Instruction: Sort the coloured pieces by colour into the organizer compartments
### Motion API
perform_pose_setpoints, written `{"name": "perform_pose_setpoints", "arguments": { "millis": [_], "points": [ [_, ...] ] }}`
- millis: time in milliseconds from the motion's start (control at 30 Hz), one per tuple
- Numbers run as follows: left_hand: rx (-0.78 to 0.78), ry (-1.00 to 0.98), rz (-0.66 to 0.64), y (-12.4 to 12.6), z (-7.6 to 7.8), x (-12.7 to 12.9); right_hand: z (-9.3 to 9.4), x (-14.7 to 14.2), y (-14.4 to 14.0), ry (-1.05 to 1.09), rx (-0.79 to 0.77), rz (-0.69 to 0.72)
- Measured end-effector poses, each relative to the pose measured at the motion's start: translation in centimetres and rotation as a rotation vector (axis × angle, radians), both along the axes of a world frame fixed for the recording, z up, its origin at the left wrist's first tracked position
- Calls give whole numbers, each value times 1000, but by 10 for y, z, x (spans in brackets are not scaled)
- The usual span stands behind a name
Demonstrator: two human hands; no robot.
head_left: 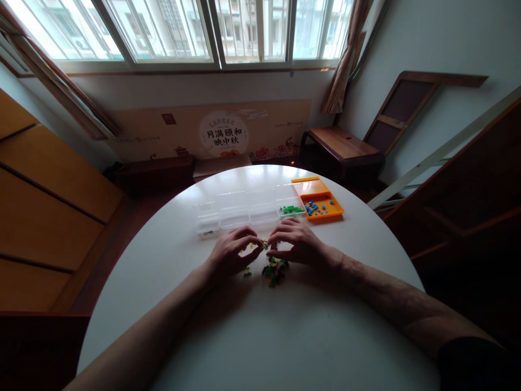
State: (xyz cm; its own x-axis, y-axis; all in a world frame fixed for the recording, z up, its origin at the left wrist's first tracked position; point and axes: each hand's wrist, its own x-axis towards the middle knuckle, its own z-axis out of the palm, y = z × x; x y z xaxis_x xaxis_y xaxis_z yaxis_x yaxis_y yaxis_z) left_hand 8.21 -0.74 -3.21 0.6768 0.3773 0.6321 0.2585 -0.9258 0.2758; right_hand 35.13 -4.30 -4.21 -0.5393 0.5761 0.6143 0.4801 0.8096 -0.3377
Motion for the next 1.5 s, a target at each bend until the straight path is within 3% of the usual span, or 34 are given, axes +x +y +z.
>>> {"name": "perform_pose_setpoints", "arguments": {
  "millis": [267, 367, 633, 767, 867, 1033, 1133, 1300, 1500],
  "points": [
    [44, -34, -40, -1, 3, 2, -5, -2, 3, 38, 71, 66],
    [39, -50, -25, -1, 3, 0, -4, 0, 3, 58, 61, 25],
    [4, 15, -39, -2, -2, -3, -6, 26, 16, 226, 54, -501],
    [-14, 69, -22, -2, -4, -3, -11, 39, 24, 194, 24, -623],
    [-37, 122, -9, -1, -5, -4, -11, 39, 23, 182, 12, -531],
    [-67, 149, -20, 2, -7, -5, 2, 21, 6, 57, -41, -50],
    [-65, 153, -20, 3, -8, -6, 12, 12, -4, -13, -117, 154],
    [-59, 159, -10, 5, -10, -7, 17, 9, -8, -28, -235, 234],
    [-28, 153, -23, 5, -9, -6, 10, 10, -6, -52, -217, 245]
  ]
}}
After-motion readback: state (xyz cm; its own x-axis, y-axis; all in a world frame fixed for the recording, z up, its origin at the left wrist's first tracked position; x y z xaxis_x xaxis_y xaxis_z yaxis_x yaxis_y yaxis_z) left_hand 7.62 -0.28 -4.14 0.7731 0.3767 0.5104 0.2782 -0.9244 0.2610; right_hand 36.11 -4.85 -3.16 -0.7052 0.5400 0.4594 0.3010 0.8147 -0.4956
